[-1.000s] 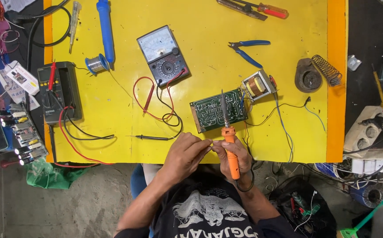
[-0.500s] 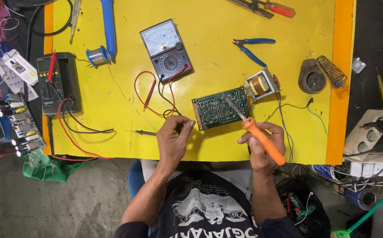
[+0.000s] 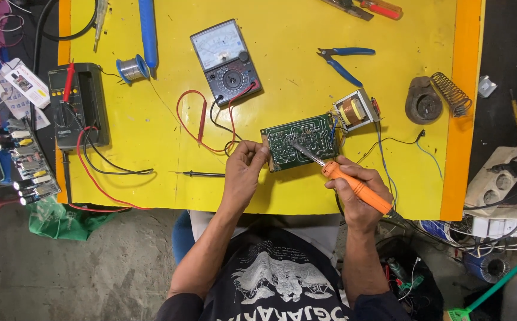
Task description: The person is soldering and testing components on a printed circuit board using a soldering iron and a multimeter.
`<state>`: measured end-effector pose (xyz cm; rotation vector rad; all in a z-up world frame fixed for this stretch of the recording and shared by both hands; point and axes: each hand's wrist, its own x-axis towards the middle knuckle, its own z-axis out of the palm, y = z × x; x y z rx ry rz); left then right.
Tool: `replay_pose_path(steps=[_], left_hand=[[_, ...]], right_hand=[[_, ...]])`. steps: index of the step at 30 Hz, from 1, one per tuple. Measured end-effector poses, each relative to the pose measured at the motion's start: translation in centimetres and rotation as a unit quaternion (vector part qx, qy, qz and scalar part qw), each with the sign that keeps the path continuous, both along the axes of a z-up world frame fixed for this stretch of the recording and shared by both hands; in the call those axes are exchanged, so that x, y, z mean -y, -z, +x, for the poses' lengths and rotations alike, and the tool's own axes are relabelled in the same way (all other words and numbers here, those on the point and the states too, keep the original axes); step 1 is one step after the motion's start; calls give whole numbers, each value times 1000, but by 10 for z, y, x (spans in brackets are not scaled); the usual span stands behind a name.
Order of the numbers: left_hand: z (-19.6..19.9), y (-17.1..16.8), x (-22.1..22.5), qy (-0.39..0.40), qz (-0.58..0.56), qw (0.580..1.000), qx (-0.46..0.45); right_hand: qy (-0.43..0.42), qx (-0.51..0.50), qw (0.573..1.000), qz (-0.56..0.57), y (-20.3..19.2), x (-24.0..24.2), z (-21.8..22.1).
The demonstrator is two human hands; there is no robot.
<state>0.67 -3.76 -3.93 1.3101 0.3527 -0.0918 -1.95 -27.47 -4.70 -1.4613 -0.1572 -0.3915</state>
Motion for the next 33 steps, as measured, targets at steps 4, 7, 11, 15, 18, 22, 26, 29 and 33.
replay_pose_path(steps=[4,7,11,15,18,22,26,29,33], left_hand=[[1,-1,-1,-13,-22,1000,-7],[5,8,-2,-17,-46,998,-33],[8,15,-2,-30,-85,993,-74],[9,17,-1,-38,-82,993,-74],[9,-5,-1,-43,-47,996,-58],[9,-2,2,-45,-42,997,-55],[11,-2,5,-41,-37,997,-62],[12,-12,5,-36,-39,996,-66],[13,-20,6,-37,-49,996,-71]], right_hand=[[-15,5,1000,7,-13,-1,8],[-18,-20,999,34,-17,0,12],[-20,-24,999,21,-12,0,15],[-4,-47,999,23,-3,2,11],[-2,-46,998,31,-8,-4,11],[-6,-40,999,34,-3,-4,11],[-1,-47,998,33,-1,-3,9],[0,-47,998,36,-1,-4,10],[1,-47,998,40,0,-5,10]])
